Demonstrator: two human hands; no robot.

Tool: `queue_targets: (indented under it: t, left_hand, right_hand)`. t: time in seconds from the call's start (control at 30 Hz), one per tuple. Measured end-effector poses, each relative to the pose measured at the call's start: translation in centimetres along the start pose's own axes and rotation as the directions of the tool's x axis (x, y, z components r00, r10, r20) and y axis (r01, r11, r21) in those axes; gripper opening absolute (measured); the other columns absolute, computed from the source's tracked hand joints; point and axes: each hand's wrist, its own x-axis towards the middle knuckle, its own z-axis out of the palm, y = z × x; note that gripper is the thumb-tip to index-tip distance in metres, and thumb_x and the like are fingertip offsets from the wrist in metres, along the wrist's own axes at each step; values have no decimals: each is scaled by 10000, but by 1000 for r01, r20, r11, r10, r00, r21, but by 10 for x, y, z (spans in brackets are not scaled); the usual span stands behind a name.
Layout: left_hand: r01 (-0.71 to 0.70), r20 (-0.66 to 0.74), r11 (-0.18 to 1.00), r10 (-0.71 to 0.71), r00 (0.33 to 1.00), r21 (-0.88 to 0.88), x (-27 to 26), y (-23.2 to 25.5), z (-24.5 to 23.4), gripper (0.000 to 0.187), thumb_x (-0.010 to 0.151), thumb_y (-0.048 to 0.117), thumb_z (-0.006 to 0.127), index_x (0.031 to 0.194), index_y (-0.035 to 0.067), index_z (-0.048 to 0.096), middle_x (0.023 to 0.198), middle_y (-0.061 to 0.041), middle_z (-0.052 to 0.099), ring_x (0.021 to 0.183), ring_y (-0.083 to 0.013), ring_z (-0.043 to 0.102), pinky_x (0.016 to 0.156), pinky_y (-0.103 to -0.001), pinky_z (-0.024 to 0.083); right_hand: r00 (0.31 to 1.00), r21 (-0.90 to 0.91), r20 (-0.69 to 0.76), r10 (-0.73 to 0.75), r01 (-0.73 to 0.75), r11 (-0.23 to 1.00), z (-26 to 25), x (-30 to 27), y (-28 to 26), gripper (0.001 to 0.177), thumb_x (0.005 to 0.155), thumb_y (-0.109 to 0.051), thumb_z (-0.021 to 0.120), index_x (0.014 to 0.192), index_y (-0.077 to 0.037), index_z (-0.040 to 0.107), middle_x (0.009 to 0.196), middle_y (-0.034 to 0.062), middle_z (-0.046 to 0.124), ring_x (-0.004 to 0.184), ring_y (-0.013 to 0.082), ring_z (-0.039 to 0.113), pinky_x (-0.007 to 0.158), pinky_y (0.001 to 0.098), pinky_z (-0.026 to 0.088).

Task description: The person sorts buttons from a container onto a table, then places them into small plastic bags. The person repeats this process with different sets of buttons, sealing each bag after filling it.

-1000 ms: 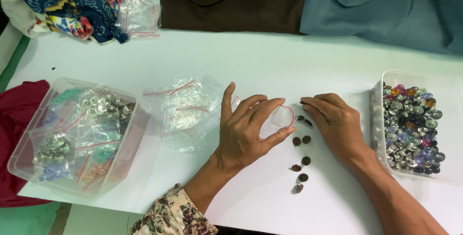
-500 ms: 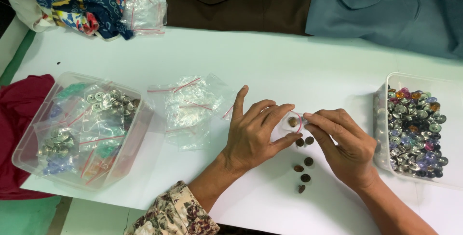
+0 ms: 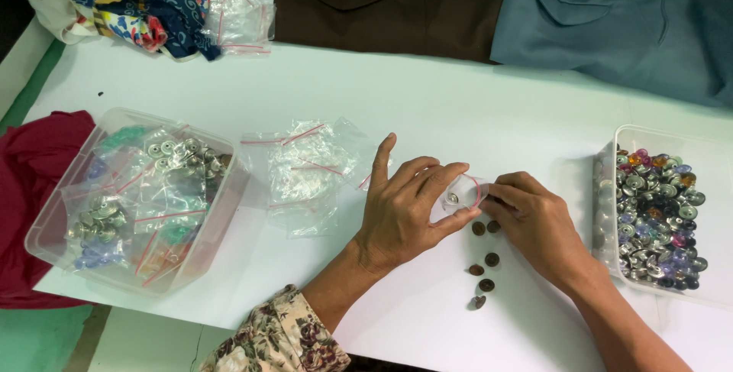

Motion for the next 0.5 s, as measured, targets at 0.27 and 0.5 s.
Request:
queue_targets:
  t: [0.27,0.5]
  left_hand:
    - [-1,4,1000,1,1000,-5,-1,-1,1,440,910,418,790,1164,73,690,836,-40,735,925,-193,711,1180,-628,330]
    - [-11,18,1000,11,1000,-5,-2,0,1,449,903,429,794,1163,77,690,851,-38,744,928,-206,718,1179,-629,323]
  right_hand:
    - [998,-62,9,-59,60,996,-2,1,2,137,955,-148,674,1015,-99,787,1056,20,706,799,174,690,763,303,545]
    - [895,-81,-326,-305,295,952,-17,-4,-24,171,956,-73,771,1123,-103,791,1049,35,704,877,143,668,767,262,524]
